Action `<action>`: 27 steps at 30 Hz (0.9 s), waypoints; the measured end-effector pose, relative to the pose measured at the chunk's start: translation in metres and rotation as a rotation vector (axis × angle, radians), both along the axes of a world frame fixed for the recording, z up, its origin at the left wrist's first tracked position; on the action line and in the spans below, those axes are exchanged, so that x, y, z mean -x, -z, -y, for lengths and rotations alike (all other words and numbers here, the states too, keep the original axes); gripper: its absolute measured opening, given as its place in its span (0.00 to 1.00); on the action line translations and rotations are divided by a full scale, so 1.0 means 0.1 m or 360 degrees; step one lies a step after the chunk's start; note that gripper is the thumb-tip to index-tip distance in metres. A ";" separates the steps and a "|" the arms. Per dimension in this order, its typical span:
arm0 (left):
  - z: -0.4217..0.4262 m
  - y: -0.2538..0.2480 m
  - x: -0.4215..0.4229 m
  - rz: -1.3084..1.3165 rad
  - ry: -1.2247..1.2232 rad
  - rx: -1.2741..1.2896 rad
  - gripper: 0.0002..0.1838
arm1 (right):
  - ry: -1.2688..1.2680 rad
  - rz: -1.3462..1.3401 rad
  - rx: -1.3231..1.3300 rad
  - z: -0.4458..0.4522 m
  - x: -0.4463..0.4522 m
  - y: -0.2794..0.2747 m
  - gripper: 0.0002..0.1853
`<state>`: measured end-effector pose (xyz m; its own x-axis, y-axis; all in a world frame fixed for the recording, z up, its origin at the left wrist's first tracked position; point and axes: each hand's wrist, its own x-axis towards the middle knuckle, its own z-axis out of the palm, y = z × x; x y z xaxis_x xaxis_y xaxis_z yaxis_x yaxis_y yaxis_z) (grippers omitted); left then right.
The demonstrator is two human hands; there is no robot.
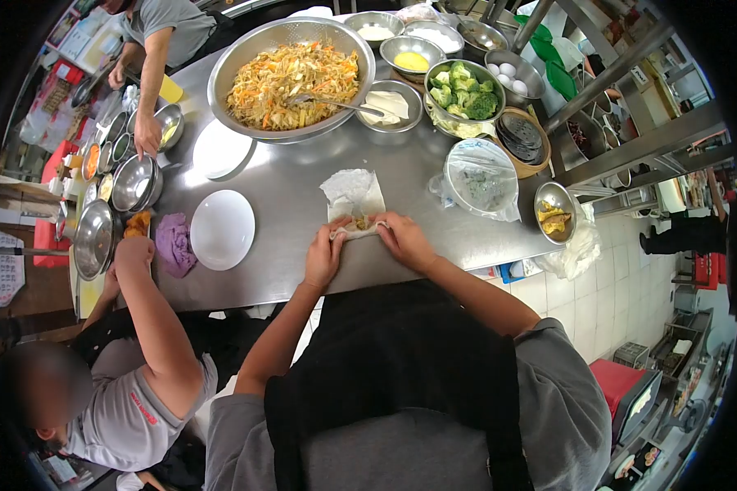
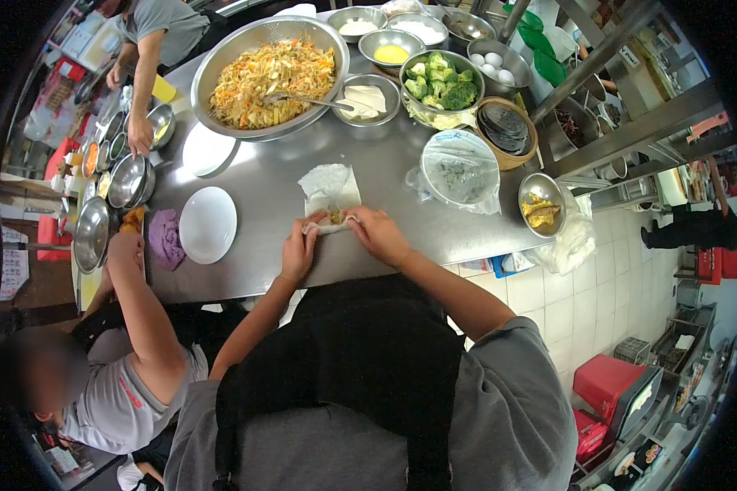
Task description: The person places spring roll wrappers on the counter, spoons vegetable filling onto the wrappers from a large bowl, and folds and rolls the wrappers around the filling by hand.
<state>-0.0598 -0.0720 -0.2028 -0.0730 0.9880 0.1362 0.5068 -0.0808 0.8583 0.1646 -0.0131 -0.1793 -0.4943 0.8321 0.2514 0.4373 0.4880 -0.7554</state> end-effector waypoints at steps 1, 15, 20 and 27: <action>-0.01 0.01 -0.03 -0.0008 -0.0120 0.0079 0.13 | 0.0053 0.0034 0.0029 0.00 0.01 -0.01 0.09; -0.23 0.12 -0.18 0.0080 -0.0564 -0.0149 0.13 | 0.0333 -0.0157 -0.0081 -0.14 0.18 0.01 0.08; -0.28 0.10 -0.11 -0.0088 -0.0543 -0.0149 0.13 | 0.0349 -0.0199 -0.0110 -0.19 0.19 0.07 0.08; -0.33 -0.03 -0.07 -0.0070 -0.0486 -0.0025 0.12 | 0.0351 -0.0216 0.0035 -0.31 0.20 0.17 0.11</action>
<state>-0.0526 -0.0387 -0.2002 -0.3601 0.9190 0.1606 0.5462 0.0681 0.8349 0.1443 0.0175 -0.1968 -0.2635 0.9220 0.2837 0.4254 0.3750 -0.8236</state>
